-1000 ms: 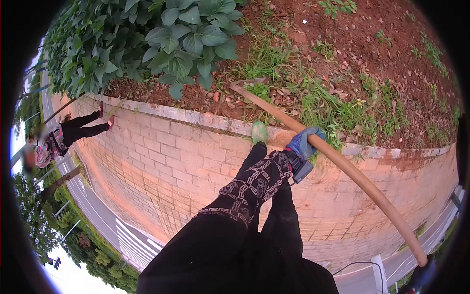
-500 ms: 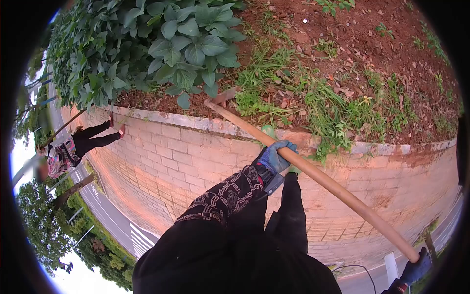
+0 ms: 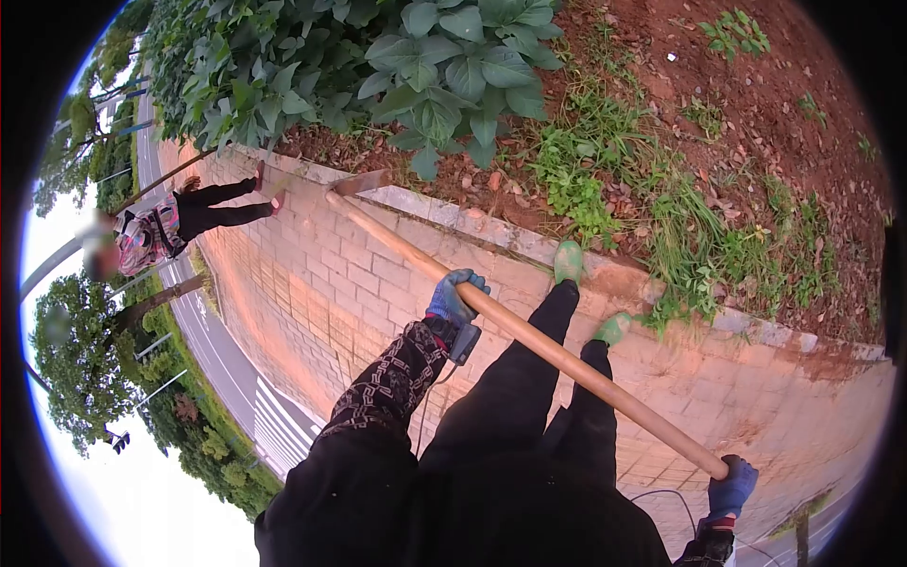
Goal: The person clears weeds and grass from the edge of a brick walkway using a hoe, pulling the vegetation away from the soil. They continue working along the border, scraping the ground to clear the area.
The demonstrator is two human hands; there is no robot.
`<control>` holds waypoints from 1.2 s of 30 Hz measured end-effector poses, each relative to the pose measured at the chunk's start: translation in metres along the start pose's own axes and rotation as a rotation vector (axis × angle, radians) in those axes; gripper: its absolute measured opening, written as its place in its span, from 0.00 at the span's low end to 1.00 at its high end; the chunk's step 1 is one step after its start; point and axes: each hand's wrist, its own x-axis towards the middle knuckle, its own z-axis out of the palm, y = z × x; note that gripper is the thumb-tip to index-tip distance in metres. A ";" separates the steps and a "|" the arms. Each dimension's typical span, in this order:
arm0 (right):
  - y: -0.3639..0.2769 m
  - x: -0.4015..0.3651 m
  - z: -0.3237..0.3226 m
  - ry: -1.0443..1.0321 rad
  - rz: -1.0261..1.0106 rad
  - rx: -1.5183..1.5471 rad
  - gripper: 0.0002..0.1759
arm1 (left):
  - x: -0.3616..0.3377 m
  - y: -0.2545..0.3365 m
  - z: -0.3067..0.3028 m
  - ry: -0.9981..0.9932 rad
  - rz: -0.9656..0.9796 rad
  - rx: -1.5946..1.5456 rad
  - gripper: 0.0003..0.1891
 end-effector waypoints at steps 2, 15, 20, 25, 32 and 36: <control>0.002 0.000 -0.007 0.030 -0.028 -0.010 0.11 | -0.002 -0.003 0.000 -0.011 -0.019 -0.041 0.08; 0.018 -0.015 -0.112 0.253 0.070 -0.186 0.17 | -0.020 -0.069 0.031 -0.102 -0.279 -0.237 0.04; -0.015 -0.005 -0.121 0.137 0.085 -0.311 0.21 | -0.020 -0.064 0.011 -0.098 -0.206 -0.235 0.04; -0.001 0.016 -0.080 0.262 -0.201 -0.191 0.27 | -0.031 -0.047 -0.005 -0.084 -0.145 -0.270 0.06; -0.037 0.016 -0.062 0.473 -0.373 -0.161 0.33 | -0.074 -0.092 0.024 -0.073 -0.071 -0.227 0.04; 0.036 -0.013 -0.064 0.560 -0.186 -0.290 0.13 | -0.068 -0.192 0.048 -0.252 -0.147 -0.260 0.07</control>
